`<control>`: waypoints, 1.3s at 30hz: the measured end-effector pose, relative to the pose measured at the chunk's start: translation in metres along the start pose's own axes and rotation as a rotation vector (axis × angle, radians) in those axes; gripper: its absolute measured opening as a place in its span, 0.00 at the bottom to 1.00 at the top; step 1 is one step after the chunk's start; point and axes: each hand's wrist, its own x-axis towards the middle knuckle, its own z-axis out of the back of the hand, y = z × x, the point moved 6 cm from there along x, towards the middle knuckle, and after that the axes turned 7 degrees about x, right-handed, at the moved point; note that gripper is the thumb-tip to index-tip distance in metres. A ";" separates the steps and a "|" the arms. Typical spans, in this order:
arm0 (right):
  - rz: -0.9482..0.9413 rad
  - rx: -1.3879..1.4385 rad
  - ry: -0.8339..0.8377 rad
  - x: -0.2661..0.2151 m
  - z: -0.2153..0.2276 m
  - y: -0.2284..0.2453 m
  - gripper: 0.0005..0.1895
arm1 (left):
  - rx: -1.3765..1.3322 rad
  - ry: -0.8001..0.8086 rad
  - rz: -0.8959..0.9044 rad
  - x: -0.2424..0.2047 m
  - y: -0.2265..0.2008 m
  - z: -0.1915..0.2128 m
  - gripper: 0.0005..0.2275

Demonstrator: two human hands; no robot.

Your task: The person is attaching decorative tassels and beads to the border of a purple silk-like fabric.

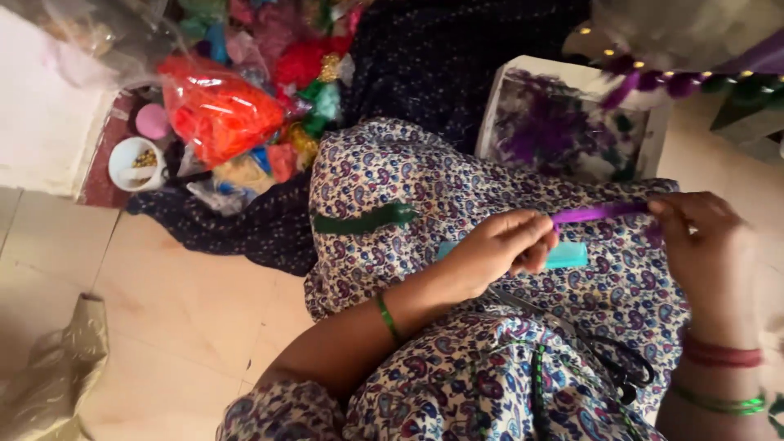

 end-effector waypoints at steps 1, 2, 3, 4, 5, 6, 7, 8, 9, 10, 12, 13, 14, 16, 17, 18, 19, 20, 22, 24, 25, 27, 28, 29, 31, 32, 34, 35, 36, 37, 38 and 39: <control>0.176 -0.208 -0.065 -0.002 -0.008 0.020 0.05 | -0.120 -0.076 -0.034 0.005 0.006 0.002 0.13; 0.350 -0.412 -0.129 -0.009 -0.019 0.039 0.07 | -0.240 -0.147 -0.065 0.009 0.012 0.003 0.13; 0.351 -0.410 -0.120 -0.014 -0.032 0.055 0.07 | -0.244 -0.155 -0.062 0.012 0.016 -0.001 0.13; 0.186 -0.197 -0.035 -0.019 -0.045 0.061 0.12 | -0.237 -0.183 -0.013 0.016 0.023 -0.004 0.13; 0.024 0.021 0.052 -0.026 -0.061 0.066 0.18 | -0.229 -0.211 0.035 0.020 0.031 -0.008 0.14; 0.018 0.023 0.045 -0.028 -0.063 0.064 0.18 | -0.227 -0.203 0.041 0.022 0.036 -0.011 0.14; -0.173 0.500 0.070 -0.031 -0.069 0.052 0.19 | -0.285 -0.255 0.014 0.023 0.040 -0.011 0.13; -0.364 0.981 0.092 -0.036 -0.080 0.044 0.21 | -0.340 -0.312 -0.013 0.022 0.044 -0.010 0.13; -0.368 0.988 0.088 -0.039 -0.080 0.035 0.21 | -0.335 -0.309 -0.006 0.020 0.037 -0.011 0.13; -0.349 1.105 0.135 -0.039 -0.083 0.029 0.21 | -0.267 -0.304 -0.006 0.019 0.029 -0.012 0.13; -0.328 1.225 0.183 -0.042 -0.086 0.031 0.22 | -0.198 -0.301 -0.005 0.019 0.027 -0.013 0.13; -0.233 0.905 0.065 -0.042 -0.077 0.036 0.23 | 0.038 -0.290 0.022 0.019 0.034 -0.014 0.14; -0.137 0.584 -0.049 -0.043 -0.069 0.044 0.24 | 0.274 -0.277 0.049 0.020 0.041 -0.015 0.18; -0.031 0.332 -0.164 -0.041 -0.059 0.068 0.19 | 0.226 -0.267 -0.037 0.026 0.044 -0.020 0.17; 0.075 0.077 -0.277 -0.042 -0.051 0.085 0.14 | 0.175 -0.255 -0.123 0.029 0.043 -0.023 0.17; 0.073 0.079 -0.274 -0.040 -0.049 0.090 0.14 | 0.175 -0.257 -0.119 0.027 0.035 -0.021 0.17; 0.292 -0.037 -0.230 -0.039 -0.049 0.108 0.14 | -0.108 -0.109 0.167 0.027 0.046 -0.028 0.15; 0.510 -0.153 -0.184 -0.042 -0.052 0.125 0.16 | -0.387 0.040 0.455 0.020 0.054 -0.040 0.14; 0.352 0.004 -0.001 -0.044 -0.058 0.072 0.21 | -0.295 0.092 0.437 0.020 0.052 -0.037 0.16; 0.200 0.159 0.186 -0.043 -0.064 0.043 0.26 | -0.203 0.141 0.414 0.019 0.040 -0.031 0.18; 0.050 0.206 0.287 -0.041 -0.068 0.035 0.26 | -0.146 0.109 0.414 0.017 0.031 -0.024 0.18; -0.101 0.251 0.395 -0.042 -0.070 0.031 0.26 | -0.094 0.069 0.415 0.013 0.023 -0.015 0.17; -0.136 0.411 0.393 -0.041 -0.067 0.035 0.28 | -0.225 0.139 0.441 0.012 0.024 -0.019 0.17; -0.173 0.570 0.388 -0.039 -0.064 0.039 0.30 | -0.356 0.208 0.465 0.010 0.023 -0.022 0.17; 0.031 0.511 0.364 -0.036 -0.061 0.043 0.27 | -0.379 0.227 0.426 0.011 0.028 -0.022 0.17; 0.235 0.449 0.325 -0.034 -0.057 0.050 0.24 | -0.395 0.254 0.385 0.013 0.029 -0.021 0.16; 0.305 0.504 0.301 -0.037 -0.053 0.018 0.21 | -0.414 0.237 0.353 0.015 0.022 -0.018 0.15; 0.370 0.562 0.268 -0.039 -0.048 0.004 0.18 | -0.432 0.229 0.325 0.017 0.017 -0.015 0.13; 0.374 0.561 0.276 -0.039 -0.044 -0.014 0.18 | -0.433 0.222 0.319 0.015 0.005 -0.008 0.13; 0.210 0.799 0.099 -0.035 -0.031 -0.043 0.11 | -0.241 -0.032 0.338 0.014 -0.002 0.016 0.06; 0.037 1.021 -0.084 -0.033 -0.020 -0.074 0.06 | -0.053 -0.284 0.352 0.010 -0.012 0.039 0.04; 0.038 1.016 -0.074 -0.041 -0.013 -0.084 0.06 | -0.060 -0.291 0.348 0.006 -0.013 0.056 0.04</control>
